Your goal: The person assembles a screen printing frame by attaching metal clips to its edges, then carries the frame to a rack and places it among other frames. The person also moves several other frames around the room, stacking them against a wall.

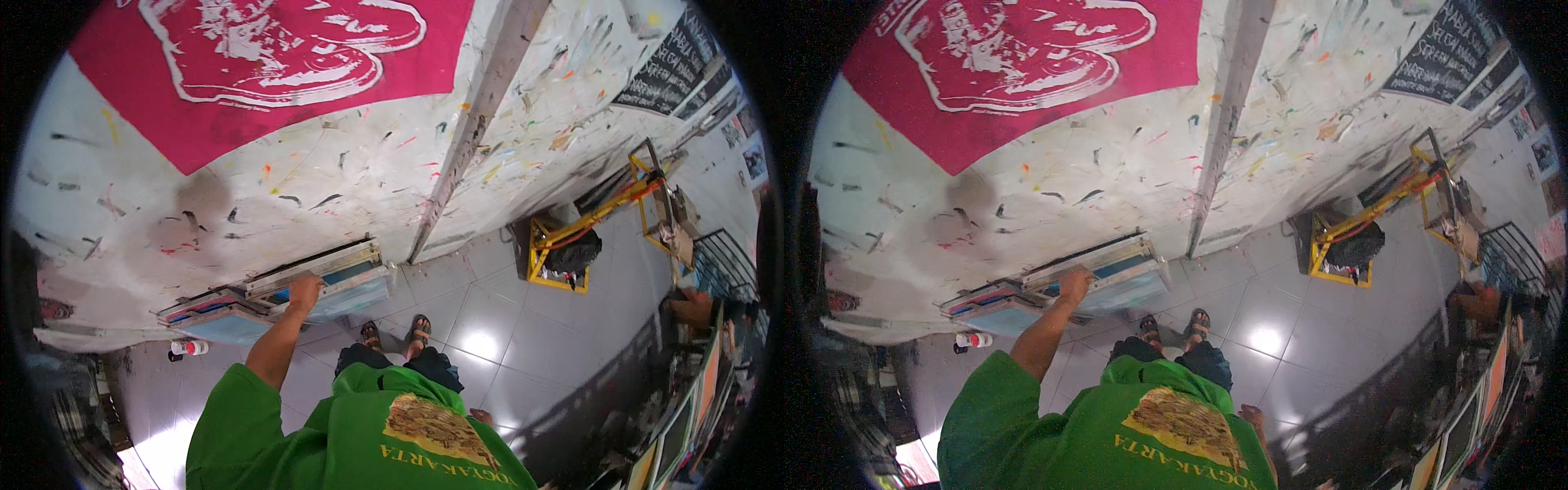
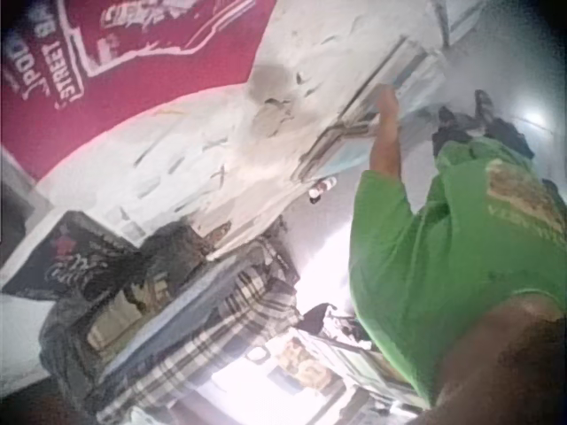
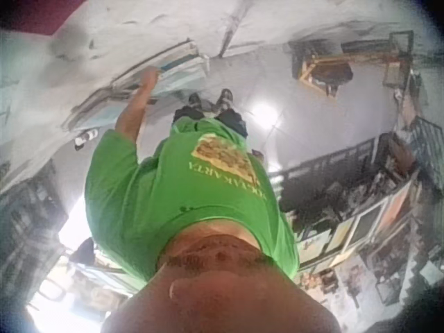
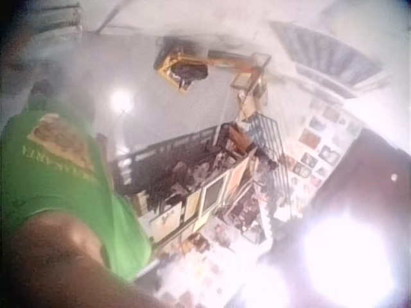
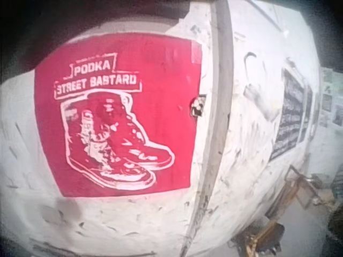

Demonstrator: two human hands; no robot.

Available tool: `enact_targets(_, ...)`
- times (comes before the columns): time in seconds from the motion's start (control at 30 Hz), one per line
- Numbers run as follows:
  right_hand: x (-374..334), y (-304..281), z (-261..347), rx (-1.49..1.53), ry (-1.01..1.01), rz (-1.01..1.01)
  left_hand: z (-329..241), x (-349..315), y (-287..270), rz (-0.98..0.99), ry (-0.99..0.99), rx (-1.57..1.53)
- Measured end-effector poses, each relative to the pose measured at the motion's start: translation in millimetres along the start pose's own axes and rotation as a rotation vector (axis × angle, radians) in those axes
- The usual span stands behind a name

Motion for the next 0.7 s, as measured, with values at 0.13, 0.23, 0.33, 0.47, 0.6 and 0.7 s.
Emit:
enact_targets(0.13, -21, 18, -21, -0.121, 0.258, -0.046, 1, 13, -4, 0.028, -0.028, 0.07)
enact_targets(0.23, -38, 45, -26, -0.042, 0.279, -0.136, -14, 23, -14, -0.044, -0.151, 0.115)
enact_targets(0.33, -47, 53, -9, -0.05, 0.109, -0.248, 2, 3, 8, -0.361, -0.104, -0.055)
enact_targets(0.47, -29, 60, -58, -0.788, -0.249, -0.399, -62, -31, 22, -0.369, -0.28, -0.112)
enact_targets(0.6, -18, 51, -148, -0.291, -0.079, -0.395, -110, -73, 101, -0.272, -0.344, -0.152)
enact_targets(0.7, -19, 14, -170, -0.386, -0.117, -0.49, -158, -108, 158, -0.17, -0.238, -0.069)
Point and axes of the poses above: each hand's wrist, its own x-axis towards the middle knuckle, its own y-axis out of the palm, z = x × y, the point moved 2 cm from there along x, towards the middle knuckle, and after that the axes turned 1 degree about z, right-handed, at the moved point
